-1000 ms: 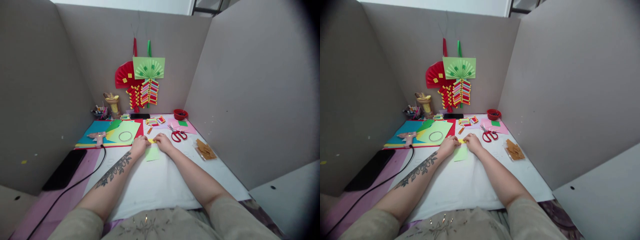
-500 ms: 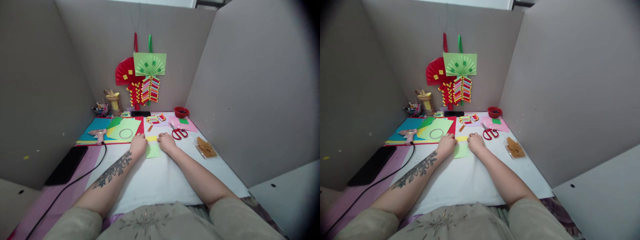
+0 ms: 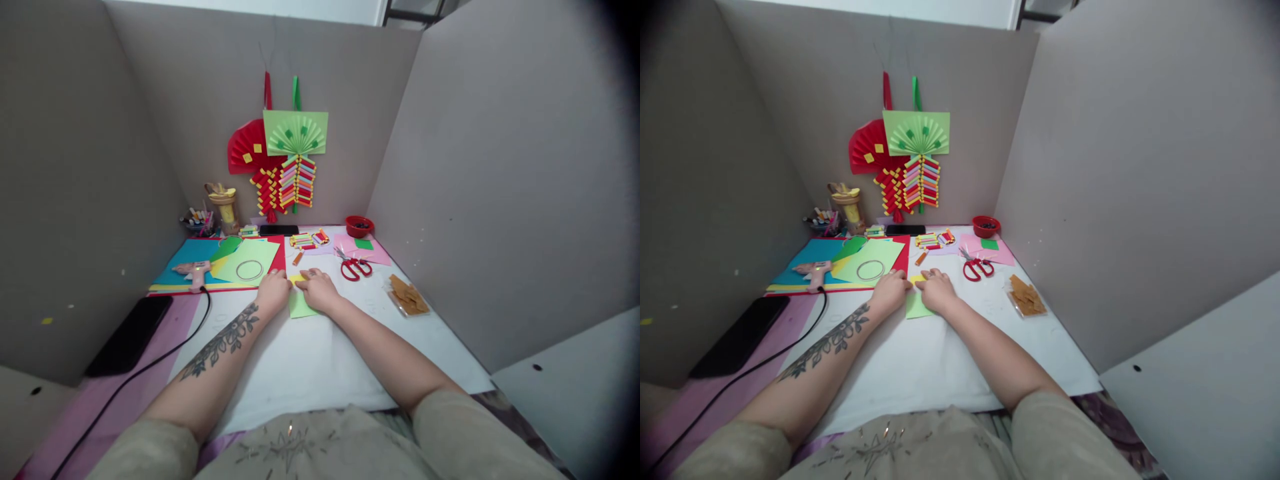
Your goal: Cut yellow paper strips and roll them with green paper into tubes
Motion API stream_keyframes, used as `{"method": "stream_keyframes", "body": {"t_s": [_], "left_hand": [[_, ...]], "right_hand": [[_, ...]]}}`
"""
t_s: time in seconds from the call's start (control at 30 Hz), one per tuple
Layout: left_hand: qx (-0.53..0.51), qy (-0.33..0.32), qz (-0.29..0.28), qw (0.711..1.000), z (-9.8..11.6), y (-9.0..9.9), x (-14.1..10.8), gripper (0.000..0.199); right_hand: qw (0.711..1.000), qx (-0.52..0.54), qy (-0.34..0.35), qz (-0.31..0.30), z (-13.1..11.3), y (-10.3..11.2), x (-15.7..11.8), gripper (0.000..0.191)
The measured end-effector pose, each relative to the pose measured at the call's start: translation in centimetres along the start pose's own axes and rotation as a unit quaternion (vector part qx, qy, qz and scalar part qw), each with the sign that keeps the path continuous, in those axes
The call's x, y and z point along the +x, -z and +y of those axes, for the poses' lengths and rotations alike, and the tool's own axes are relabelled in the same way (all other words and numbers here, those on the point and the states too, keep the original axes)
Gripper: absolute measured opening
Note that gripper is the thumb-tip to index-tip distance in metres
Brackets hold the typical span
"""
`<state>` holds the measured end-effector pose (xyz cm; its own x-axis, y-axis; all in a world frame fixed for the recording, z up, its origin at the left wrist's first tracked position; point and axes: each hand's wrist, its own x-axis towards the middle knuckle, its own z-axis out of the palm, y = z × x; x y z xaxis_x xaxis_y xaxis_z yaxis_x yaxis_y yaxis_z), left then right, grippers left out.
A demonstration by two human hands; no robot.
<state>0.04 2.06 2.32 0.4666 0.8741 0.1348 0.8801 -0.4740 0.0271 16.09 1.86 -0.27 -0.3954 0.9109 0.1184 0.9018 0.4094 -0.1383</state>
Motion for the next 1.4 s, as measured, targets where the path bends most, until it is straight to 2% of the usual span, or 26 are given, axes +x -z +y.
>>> {"method": "stream_keyframes", "body": {"t_s": [0.2,0.3,0.43,0.53,0.77,0.87,0.93,1.03,1.1,1.27,1.4], "left_hand": [[-0.009,0.009,-0.011,1.0,-0.2,0.0,0.0,0.03],[-0.003,0.006,-0.003,1.0,-0.1,-0.3,0.1,0.031],[0.013,-0.027,0.024,0.999,0.7,-1.1,0.8,0.032],[0.019,-0.048,0.01,0.999,0.9,-1.3,1.2,0.032],[0.022,-0.016,-0.018,0.999,-0.6,0.2,0.1,0.03],[0.005,-0.017,-0.017,1.0,-0.8,0.5,0.1,0.03],[0.006,-0.019,-0.016,1.0,-0.7,0.5,0.2,0.03],[0.028,-0.027,-0.012,0.999,-0.6,0.4,0.3,0.032],[0.043,-0.032,-0.012,0.998,-0.5,0.4,0.3,0.033],[0.048,-0.035,-0.016,0.998,-0.4,0.5,0.3,0.032],[0.028,-0.037,-0.011,0.999,-0.7,0.1,0.3,0.031]], "right_hand": [[0.998,-0.042,-0.046,-0.017,1.7,1.2,-0.9,0.035],[0.998,-0.041,-0.039,-0.015,2.0,1.3,-0.9,0.033],[0.999,-0.028,-0.034,-0.012,1.9,1.3,-0.8,0.033],[0.999,-0.018,-0.042,-0.01,1.9,1.3,-0.9,0.034],[0.999,0.0,-0.049,-0.015,2.8,0.9,-0.7,0.035],[0.997,0.022,-0.066,0.013,2.1,0.5,-0.4,0.035],[0.998,0.034,-0.052,0.026,1.1,0.3,-0.2,0.039],[0.999,0.034,-0.01,-0.009,-0.2,0.1,0.1,0.044],[0.999,0.021,-0.022,-0.035,-0.3,0.2,0.1,0.043],[0.993,-0.023,-0.104,-0.048,1.7,0.9,-0.7,0.041],[0.992,-0.02,-0.114,-0.048,3.0,0.9,-1.2,0.041]]}}
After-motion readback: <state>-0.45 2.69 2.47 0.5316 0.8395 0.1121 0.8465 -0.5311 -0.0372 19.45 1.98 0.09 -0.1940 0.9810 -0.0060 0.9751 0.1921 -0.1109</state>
